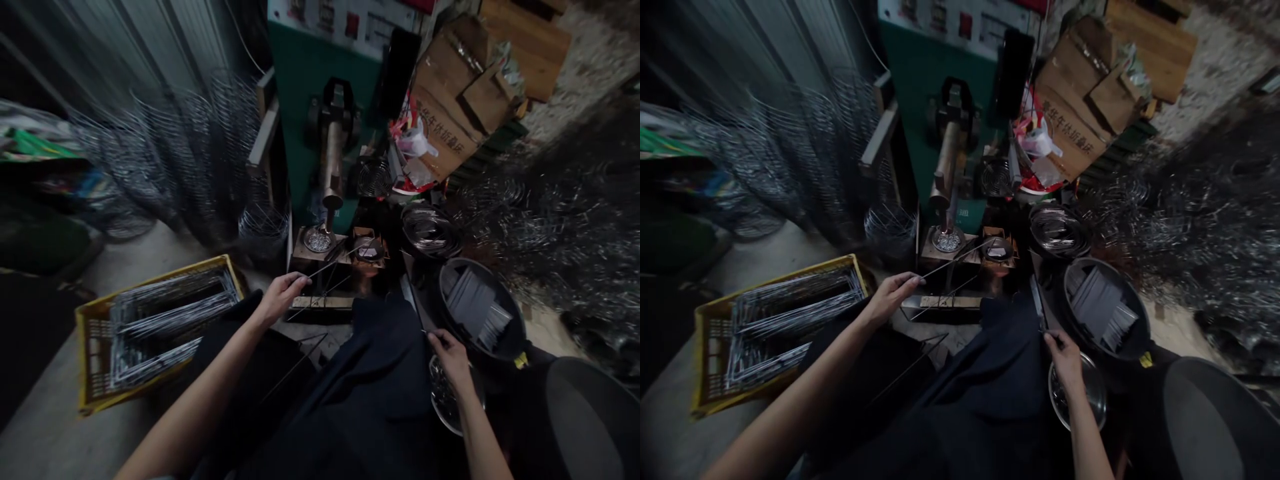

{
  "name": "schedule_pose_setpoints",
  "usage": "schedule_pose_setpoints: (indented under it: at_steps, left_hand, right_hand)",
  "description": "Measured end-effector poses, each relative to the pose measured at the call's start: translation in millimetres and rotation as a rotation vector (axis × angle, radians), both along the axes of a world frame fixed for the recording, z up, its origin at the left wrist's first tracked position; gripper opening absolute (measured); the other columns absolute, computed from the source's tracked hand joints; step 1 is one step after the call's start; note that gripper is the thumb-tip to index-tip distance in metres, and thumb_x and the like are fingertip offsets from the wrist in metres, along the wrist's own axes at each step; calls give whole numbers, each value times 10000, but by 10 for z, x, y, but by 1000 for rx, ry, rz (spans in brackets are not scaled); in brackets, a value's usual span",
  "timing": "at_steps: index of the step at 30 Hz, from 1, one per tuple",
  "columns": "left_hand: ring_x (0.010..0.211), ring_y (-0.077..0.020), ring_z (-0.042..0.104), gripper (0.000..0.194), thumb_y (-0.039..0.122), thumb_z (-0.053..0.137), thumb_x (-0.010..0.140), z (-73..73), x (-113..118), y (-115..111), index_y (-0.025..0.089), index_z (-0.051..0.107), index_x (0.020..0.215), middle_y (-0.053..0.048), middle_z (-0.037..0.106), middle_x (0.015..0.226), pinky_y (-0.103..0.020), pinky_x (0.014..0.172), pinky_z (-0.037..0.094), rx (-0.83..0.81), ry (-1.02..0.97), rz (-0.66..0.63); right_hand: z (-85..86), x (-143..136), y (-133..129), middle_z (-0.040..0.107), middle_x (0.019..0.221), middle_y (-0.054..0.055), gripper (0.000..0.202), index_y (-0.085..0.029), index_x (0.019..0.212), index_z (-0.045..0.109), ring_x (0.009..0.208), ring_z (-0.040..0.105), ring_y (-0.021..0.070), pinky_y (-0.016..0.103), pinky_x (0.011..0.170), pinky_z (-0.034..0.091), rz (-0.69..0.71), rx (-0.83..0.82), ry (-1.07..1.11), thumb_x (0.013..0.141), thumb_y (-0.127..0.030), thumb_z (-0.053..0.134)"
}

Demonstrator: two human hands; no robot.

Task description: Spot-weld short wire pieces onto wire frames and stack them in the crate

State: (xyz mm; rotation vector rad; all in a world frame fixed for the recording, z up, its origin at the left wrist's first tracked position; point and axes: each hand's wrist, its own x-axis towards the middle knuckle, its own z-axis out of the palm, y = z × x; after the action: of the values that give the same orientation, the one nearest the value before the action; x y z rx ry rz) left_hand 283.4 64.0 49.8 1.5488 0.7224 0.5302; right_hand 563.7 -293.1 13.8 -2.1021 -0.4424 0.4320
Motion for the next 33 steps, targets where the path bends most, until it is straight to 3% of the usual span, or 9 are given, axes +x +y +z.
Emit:
schedule_pose_setpoints:
  at_steps: [4,7,9,11,16,20,26,33]
  left_hand:
    - [558,-115,353,406,512,562,856,63,-70,-10,130,699,881,23,443,609,-218,502,262,59,-2,10]
    - [582,-126,392,387,491,547,877,84,-109,-32,136,700,897,12,485,629,-223,522,294,124,-3,21]
    - [613,-143,447,364,472,546,885,83,-110,-70,144,702,906,-4,547,664,-231,551,332,163,-7,48]
    - [647,-159,498,346,455,536,897,72,-95,-127,150,700,903,-18,598,699,-241,588,367,202,-19,84]
    - [738,-186,584,313,417,503,930,34,-39,-272,163,680,893,-35,661,777,-259,694,422,283,-24,167]
    - [715,-193,589,282,405,519,922,23,-36,-305,181,688,896,-25,657,741,-257,669,421,270,-28,237]
    - [638,-177,560,295,404,510,923,-33,-71,-269,177,694,884,-17,622,674,-249,604,397,275,-7,279]
    - [731,-174,621,319,407,464,956,-85,-112,-228,168,672,923,-31,690,787,-240,679,434,309,18,279]
  right_hand:
    - [123,28,-152,681,633,53,418,-230,761,731,615,639,264,337,585,478,100,-255,-146,705,-635,641]
    - [336,80,-9,690,628,56,369,-252,749,719,628,652,269,335,594,471,104,-310,-282,735,-608,620]
    - [459,38,330,692,635,49,364,-237,736,695,610,650,236,313,594,476,102,-186,-255,771,-589,613]
    - [508,-92,833,686,646,42,356,-210,724,670,576,631,189,283,584,478,155,23,-147,795,-555,620]
    - [347,-647,2179,623,582,-4,330,-173,724,629,432,503,93,201,422,381,273,402,260,722,-498,685]
    - [266,-963,2777,520,488,-60,352,-181,650,552,360,398,49,156,348,288,257,519,451,682,-492,716]
    - [312,-1034,3009,467,481,-81,332,-167,691,576,376,341,29,135,342,245,252,591,513,670,-449,749]
    - [285,-1053,3080,446,487,-88,316,-166,703,581,380,316,26,138,350,225,294,604,506,685,-437,742]
